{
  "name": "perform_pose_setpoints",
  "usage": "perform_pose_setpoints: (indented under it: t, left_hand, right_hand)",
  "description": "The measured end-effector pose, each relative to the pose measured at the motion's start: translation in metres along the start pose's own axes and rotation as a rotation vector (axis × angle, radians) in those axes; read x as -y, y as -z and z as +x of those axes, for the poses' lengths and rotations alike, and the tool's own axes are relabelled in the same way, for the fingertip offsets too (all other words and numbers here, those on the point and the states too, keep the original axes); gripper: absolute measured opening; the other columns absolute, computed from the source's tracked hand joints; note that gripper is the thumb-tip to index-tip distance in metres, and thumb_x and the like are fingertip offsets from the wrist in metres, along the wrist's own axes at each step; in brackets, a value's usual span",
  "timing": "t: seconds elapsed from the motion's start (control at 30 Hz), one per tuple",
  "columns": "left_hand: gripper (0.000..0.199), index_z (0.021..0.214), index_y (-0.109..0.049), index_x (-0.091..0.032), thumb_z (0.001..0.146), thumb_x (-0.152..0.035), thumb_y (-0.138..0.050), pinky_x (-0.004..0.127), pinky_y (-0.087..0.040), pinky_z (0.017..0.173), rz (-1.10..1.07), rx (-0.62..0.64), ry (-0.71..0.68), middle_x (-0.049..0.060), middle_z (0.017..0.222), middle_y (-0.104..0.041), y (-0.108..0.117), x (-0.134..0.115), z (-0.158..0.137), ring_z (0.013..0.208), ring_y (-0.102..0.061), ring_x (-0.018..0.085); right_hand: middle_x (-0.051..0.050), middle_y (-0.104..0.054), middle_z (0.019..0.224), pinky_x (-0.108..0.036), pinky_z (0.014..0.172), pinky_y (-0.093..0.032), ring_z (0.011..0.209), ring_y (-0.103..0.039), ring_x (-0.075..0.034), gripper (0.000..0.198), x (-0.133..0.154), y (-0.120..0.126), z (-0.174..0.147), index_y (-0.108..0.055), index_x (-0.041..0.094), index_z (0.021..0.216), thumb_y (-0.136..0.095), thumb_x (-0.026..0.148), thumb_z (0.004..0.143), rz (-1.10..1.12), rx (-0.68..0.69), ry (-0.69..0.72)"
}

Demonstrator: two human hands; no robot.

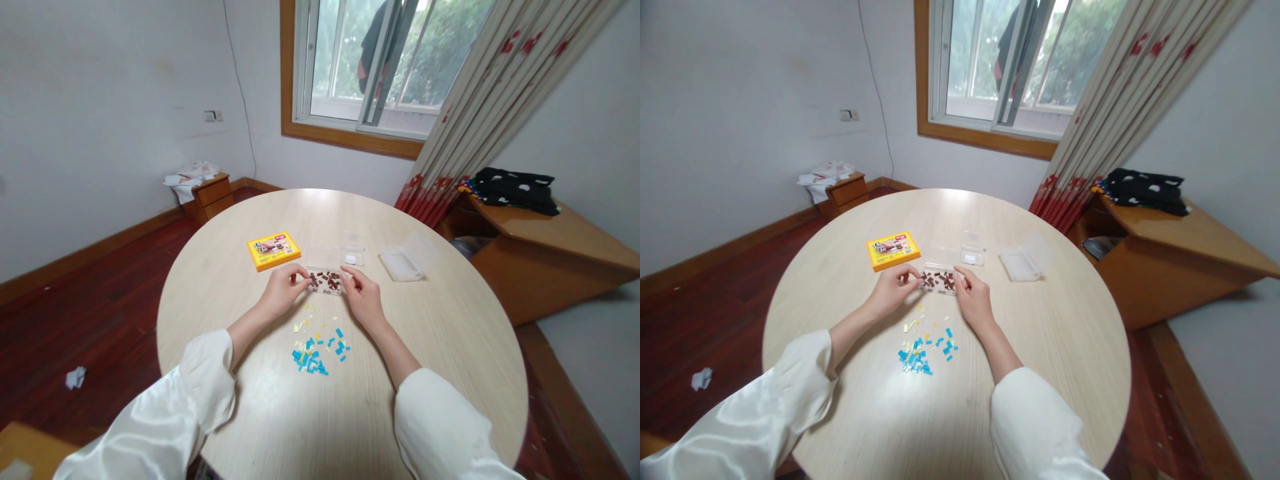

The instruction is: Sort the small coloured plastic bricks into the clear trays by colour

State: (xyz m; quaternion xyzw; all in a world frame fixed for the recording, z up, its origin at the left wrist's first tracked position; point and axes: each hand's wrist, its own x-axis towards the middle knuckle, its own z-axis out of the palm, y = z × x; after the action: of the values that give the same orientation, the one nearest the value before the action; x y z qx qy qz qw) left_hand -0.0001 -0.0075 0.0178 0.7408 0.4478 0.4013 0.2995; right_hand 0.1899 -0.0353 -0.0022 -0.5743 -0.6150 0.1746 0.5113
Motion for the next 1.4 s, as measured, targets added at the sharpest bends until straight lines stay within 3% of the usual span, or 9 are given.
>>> perform_pose_setpoints:
  t: [0.13, 0.23, 0.3, 0.4, 0.5, 0.6, 0.7, 0.97, 1.4]
  left_hand:
    - [0.005, 0.072, -0.063, -0.015, 0.074, -0.016, -0.059, 0.027, -0.039, 0.068, 0.111, -0.052, -0.015, 0.002, 0.074, -0.063, -0.004, 0.011, 0.008, 0.069, -0.051, 0.014]
    - [0.007, 0.079, -0.063, -0.016, 0.073, -0.019, -0.064, 0.031, -0.041, 0.076, 0.129, -0.007, -0.045, 0.004, 0.083, -0.065, -0.006, 0.014, 0.01, 0.08, -0.053, 0.017]
    - [0.023, 0.09, -0.061, -0.016, 0.069, -0.021, -0.069, 0.034, -0.042, 0.081, 0.119, -0.001, -0.069, 0.005, 0.093, -0.063, -0.006, 0.015, 0.01, 0.088, -0.053, 0.019]
    - [0.064, 0.117, -0.048, -0.019, 0.06, -0.021, -0.076, 0.039, -0.04, 0.092, 0.07, -0.043, -0.093, 0.009, 0.116, -0.053, -0.005, 0.019, 0.011, 0.105, -0.05, 0.023]
    - [0.101, 0.137, -0.023, -0.024, 0.054, -0.023, -0.08, 0.044, -0.031, 0.103, -0.012, 0.002, -0.107, 0.014, 0.137, -0.034, -0.005, 0.025, 0.012, 0.124, -0.037, 0.028]
    - [0.115, 0.142, -0.006, -0.025, 0.054, -0.022, -0.079, 0.045, -0.027, 0.106, -0.09, 0.083, -0.09, 0.017, 0.144, -0.022, -0.006, 0.032, 0.012, 0.13, -0.031, 0.03]
    - [0.111, 0.143, -0.006, -0.024, 0.058, -0.018, -0.077, 0.046, -0.029, 0.106, -0.116, 0.121, -0.104, 0.017, 0.144, -0.023, -0.007, 0.035, 0.012, 0.128, -0.034, 0.03]
    - [0.049, 0.113, -0.06, -0.022, 0.066, -0.014, -0.071, 0.043, -0.032, 0.106, 0.102, 0.125, -0.146, 0.01, 0.125, -0.045, -0.005, 0.037, 0.01, 0.122, -0.042, 0.026]
    - [0.043, 0.109, -0.065, -0.019, 0.067, -0.018, -0.071, 0.041, -0.037, 0.101, 0.17, 0.158, -0.108, 0.011, 0.125, -0.051, -0.008, 0.044, 0.014, 0.116, -0.049, 0.027]
  right_hand:
    - [0.007, -0.036, 0.051, -0.024, 0.051, -0.035, 0.049, -0.037, -0.011, 0.036, 0.001, 0.001, 0.001, -0.064, 0.012, 0.103, -0.046, 0.036, 0.082, -0.003, -0.042, -0.01]
    - [-0.001, -0.053, 0.07, -0.028, 0.064, -0.042, 0.067, -0.05, -0.016, 0.043, -0.002, 0.0, 0.003, -0.056, 0.013, 0.115, -0.052, 0.036, 0.078, -0.032, -0.123, 0.015]
    - [-0.01, -0.057, 0.101, -0.034, 0.077, -0.044, 0.094, -0.052, -0.022, 0.068, -0.006, -0.002, 0.004, -0.042, 0.016, 0.13, -0.064, 0.039, 0.07, -0.05, -0.127, 0.039]
    - [-0.017, -0.034, 0.138, -0.045, 0.095, -0.036, 0.126, -0.034, -0.03, 0.111, -0.012, -0.005, 0.006, -0.014, 0.021, 0.143, -0.077, 0.04, 0.054, -0.052, -0.01, 0.064]
    - [-0.018, -0.025, 0.145, -0.049, 0.103, -0.027, 0.133, -0.026, -0.03, 0.124, -0.016, -0.007, 0.007, 0.0, 0.023, 0.144, -0.08, 0.035, 0.051, 0.007, 0.115, 0.065]
    - [-0.017, -0.036, 0.139, -0.047, 0.102, -0.031, 0.127, -0.038, -0.027, 0.12, -0.017, -0.008, 0.008, 0.003, 0.025, 0.144, -0.078, 0.029, 0.056, 0.074, 0.175, 0.053]
    - [-0.013, -0.046, 0.131, -0.045, 0.101, -0.033, 0.118, -0.047, -0.024, 0.11, -0.015, -0.007, 0.008, -0.007, 0.026, 0.144, -0.077, 0.024, 0.059, 0.024, 0.178, 0.095]
    - [-0.008, -0.06, 0.112, -0.046, 0.095, -0.038, 0.11, -0.053, -0.025, 0.034, -0.022, -0.005, 0.008, -0.065, 0.026, 0.106, -0.068, 0.023, 0.072, -0.244, 0.183, 0.327]
    - [-0.009, -0.057, 0.118, -0.046, 0.091, -0.044, 0.11, -0.053, -0.024, 0.033, -0.028, -0.011, 0.003, -0.066, 0.026, 0.105, -0.061, 0.016, 0.075, -0.381, 0.199, 0.312]
